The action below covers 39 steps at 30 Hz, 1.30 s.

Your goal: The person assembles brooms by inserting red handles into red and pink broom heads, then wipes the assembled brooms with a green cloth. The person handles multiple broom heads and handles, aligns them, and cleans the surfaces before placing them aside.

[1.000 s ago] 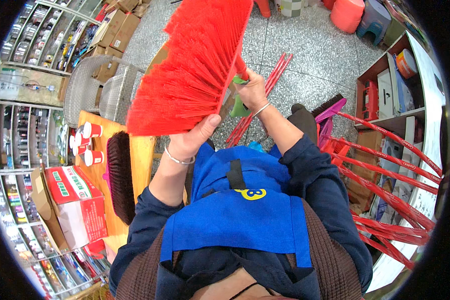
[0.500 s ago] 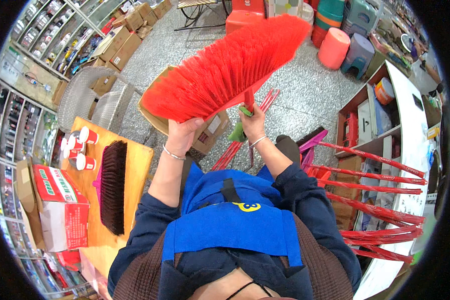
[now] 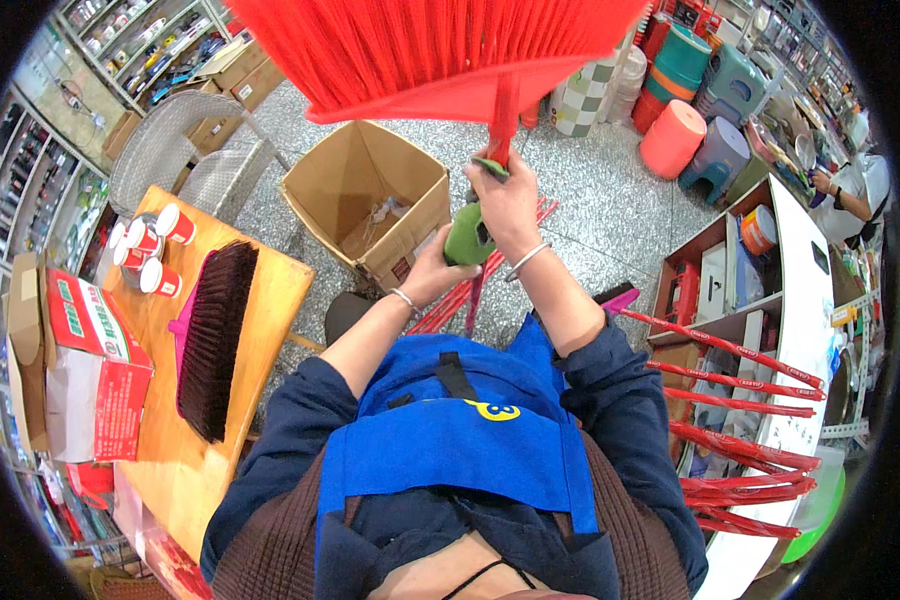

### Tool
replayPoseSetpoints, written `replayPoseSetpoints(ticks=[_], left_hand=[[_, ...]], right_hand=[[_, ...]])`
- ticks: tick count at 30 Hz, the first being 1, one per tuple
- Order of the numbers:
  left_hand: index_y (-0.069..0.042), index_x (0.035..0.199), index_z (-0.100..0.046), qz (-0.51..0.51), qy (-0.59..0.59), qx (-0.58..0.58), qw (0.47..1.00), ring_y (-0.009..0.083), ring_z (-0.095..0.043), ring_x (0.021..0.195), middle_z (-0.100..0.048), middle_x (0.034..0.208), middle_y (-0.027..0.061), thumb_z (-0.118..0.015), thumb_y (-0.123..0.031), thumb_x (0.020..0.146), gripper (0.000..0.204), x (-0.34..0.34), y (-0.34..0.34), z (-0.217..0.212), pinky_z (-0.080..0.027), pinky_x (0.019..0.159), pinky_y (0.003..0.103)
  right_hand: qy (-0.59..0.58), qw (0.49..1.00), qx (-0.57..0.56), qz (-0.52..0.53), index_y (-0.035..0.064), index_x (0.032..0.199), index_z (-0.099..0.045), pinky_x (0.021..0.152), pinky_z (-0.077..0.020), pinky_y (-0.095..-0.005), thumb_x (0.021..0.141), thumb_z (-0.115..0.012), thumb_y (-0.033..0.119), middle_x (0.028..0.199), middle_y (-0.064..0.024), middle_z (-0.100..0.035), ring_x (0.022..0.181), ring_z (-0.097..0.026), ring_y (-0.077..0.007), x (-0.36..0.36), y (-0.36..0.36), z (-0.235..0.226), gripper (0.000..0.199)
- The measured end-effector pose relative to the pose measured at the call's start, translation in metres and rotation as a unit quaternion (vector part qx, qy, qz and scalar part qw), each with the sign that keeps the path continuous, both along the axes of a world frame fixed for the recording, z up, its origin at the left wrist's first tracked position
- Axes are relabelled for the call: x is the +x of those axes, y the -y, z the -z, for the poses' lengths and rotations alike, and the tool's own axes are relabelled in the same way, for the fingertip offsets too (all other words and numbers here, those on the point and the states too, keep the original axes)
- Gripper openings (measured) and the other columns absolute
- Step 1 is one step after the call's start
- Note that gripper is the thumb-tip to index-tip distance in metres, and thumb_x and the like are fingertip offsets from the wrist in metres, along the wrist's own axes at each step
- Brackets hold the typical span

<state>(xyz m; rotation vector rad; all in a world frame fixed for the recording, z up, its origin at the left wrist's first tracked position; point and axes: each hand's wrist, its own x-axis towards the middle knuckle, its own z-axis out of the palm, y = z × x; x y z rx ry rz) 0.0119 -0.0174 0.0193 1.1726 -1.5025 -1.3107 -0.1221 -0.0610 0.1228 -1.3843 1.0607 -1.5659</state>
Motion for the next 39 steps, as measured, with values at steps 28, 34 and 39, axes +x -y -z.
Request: replayPoseSetpoints(ticks=[28,34,39], left_hand=[[-0.005,0.091,-0.061,-0.208,-0.277,-0.144,0.927,0.0022,-0.042,0.049,-0.050,0.064,-0.0052,-0.068,-0.019,0.087,0.016,0.016,0.061,-0.176,-0.039,0.043,0.021],[-0.003,0.098,-0.058,-0.077,-0.424,-0.161,0.888,0.0055,-0.036,0.045,-0.035,0.053,-0.0063,-0.059,-0.026,0.094,0.023,0.009,0.027,-0.241,-0.039,0.046,0.024],[-0.005,0.095,-0.056,-0.094,-0.475,-0.063,0.873,0.0084,-0.039,0.048,-0.036,0.054,-0.0050,-0.057,-0.025,0.095,0.021,-0.003,0.010,-0.230,-0.041,0.050,0.029]], right_hand=[[-0.318,0.944,-0.078,-0.038,0.0071,0.105,-0.065,0.074,-0.0506,-0.0318,0.083,-0.068,0.012,0.090,-0.0126,-0.068,0.083,-0.067,-0.0247,-0.060,-0.025,-0.053,0.024],[-0.368,0.915,-0.157,-0.052,0.0077,0.105,-0.066,0.073,-0.0507,-0.0339,0.073,-0.077,0.024,0.090,-0.0115,-0.067,0.082,-0.066,-0.0265,-0.054,-0.040,-0.065,0.037],[-0.474,0.854,-0.213,-0.012,0.0072,0.094,-0.065,0.063,-0.0480,-0.0373,0.066,-0.080,0.021,0.073,-0.0110,-0.060,0.069,-0.061,-0.0288,-0.062,-0.065,-0.076,0.035]])
